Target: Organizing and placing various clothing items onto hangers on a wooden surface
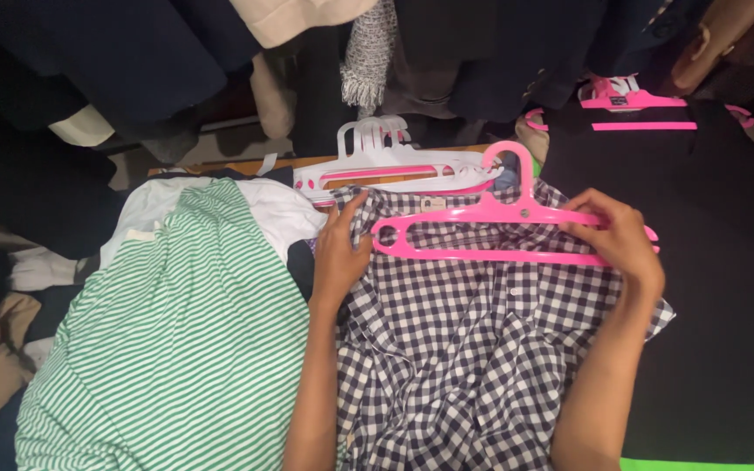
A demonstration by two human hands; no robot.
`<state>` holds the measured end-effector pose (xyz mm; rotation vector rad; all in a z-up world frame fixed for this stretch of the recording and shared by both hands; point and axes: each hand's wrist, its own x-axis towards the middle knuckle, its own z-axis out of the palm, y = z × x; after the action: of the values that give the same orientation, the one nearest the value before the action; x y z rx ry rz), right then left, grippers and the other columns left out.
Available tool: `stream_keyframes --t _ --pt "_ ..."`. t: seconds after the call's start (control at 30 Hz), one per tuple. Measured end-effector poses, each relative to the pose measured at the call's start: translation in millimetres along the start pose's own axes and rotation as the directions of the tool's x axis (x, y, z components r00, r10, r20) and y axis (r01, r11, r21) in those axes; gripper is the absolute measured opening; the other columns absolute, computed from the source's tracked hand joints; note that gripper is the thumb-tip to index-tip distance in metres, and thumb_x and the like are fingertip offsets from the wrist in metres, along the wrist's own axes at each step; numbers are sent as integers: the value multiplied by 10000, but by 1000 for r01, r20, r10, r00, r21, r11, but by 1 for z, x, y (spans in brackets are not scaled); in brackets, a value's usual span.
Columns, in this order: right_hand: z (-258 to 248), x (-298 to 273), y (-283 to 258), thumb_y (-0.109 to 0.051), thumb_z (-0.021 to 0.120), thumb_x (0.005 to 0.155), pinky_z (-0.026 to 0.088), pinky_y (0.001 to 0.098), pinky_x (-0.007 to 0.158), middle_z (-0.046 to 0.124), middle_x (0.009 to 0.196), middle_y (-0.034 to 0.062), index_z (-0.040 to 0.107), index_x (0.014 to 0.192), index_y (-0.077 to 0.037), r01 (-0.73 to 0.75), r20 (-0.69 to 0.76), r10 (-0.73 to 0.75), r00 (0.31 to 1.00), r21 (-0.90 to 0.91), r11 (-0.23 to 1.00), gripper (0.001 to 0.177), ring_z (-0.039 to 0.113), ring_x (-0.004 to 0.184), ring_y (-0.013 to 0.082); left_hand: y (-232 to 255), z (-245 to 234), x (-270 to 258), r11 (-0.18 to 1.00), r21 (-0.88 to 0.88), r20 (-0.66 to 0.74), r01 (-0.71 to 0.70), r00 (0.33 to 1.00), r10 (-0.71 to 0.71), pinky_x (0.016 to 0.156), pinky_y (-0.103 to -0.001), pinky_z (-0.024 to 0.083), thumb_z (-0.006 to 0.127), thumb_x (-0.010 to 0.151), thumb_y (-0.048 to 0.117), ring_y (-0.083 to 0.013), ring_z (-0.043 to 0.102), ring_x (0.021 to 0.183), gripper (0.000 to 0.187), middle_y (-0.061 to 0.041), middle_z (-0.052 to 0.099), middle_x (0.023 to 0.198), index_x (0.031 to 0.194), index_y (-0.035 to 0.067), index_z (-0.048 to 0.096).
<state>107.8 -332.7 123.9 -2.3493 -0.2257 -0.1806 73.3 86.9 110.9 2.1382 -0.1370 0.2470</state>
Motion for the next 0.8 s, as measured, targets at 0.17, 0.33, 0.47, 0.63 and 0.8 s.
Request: stream_keyframes --t 0.17,0.33,0.47,0.63,0.8 --pt "28 15 2 -122 816 804 499 416 785 754 910 107 749 1127 -211 -51 -25 50 998 -54 997 341 691 829 328 34 -5 -10 998 27 -3 -53 999 53 1106 -600 381 594 811 -26 -526 462 1352 757 -295 531 1428 1526 199 482" --pt "49 29 3 -161 828 810 473 372 730 750 887 60 740 1103 -218 10 -63 -13 998 -62 998 311 646 713 271 82 -3 -23 983 139 20 -117 993 115 963 -593 492 580 839 -38 -573 574 1186 806 -393 528 1376 1578 224 397" --pt "61 34 -6 -173 820 849 468 352 738 746 910 54 737 1148 -215 64 -143 -69 987 -35 997 313 619 686 248 98 18 -27 982 99 112 -162 982 151 807 -510 560 525 834 -79 -492 686 997 813 -359 504 1439 1582 209 391" --pt "69 36 -13 -190 829 868 461 364 865 753 930 23 740 1150 -242 82 -180 -78 981 17 996 301 628 721 234 99 29 -31 976 114 277 -187 949 150 613 -392 582 538 860 -68 -269 716 677 624 -319 431 1529 1471 60 532" --pt "70 35 -7 -184 832 856 416 342 918 756 931 -3 742 1119 -252 86 -186 -77 980 38 996 285 627 747 234 101 9 -27 964 108 474 -243 865 165 872 -613 546 561 992 203 -489 688 1058 255 -230 531 1478 1187 176 721"
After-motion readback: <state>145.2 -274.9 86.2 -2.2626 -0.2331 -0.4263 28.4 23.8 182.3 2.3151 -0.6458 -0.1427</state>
